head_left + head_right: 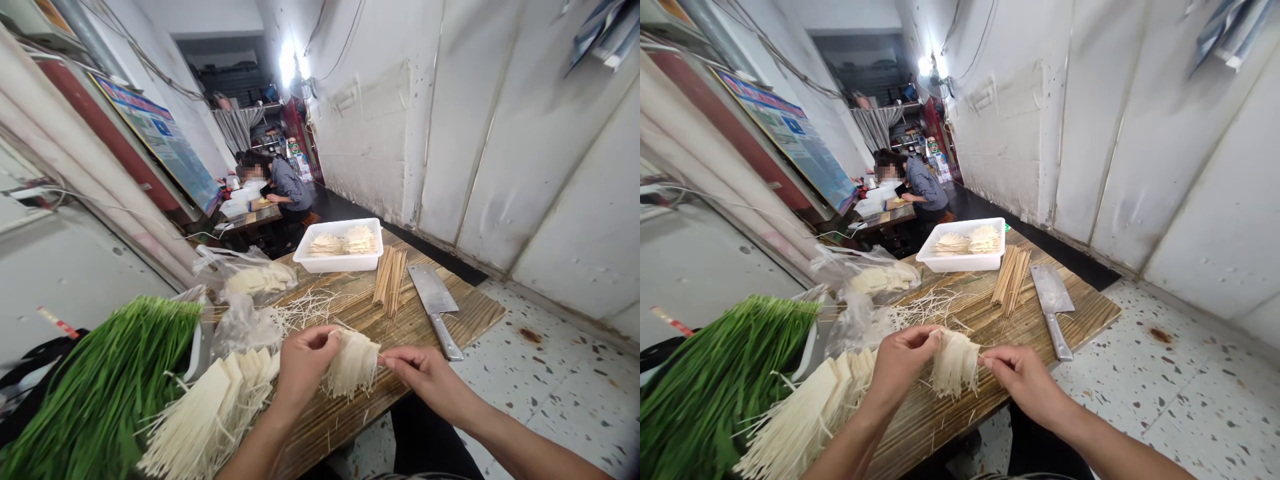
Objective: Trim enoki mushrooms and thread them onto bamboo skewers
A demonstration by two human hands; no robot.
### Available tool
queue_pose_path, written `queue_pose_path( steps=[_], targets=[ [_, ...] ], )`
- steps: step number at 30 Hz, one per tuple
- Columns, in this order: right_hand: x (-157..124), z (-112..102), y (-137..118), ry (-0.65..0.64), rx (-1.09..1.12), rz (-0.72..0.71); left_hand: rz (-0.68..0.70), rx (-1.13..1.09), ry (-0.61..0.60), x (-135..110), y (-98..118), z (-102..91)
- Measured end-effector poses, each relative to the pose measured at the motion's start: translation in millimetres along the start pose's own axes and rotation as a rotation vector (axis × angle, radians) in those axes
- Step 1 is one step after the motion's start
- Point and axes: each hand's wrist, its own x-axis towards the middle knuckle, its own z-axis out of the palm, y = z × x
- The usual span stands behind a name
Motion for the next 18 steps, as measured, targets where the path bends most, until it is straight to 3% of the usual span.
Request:
queue_pose_path(
  steps=[18],
  targets=[
    [-1, 5, 16, 0.069, 0.196, 0.062, -0.145, -0.442, 0.044, -3, -1, 2.1]
  ],
)
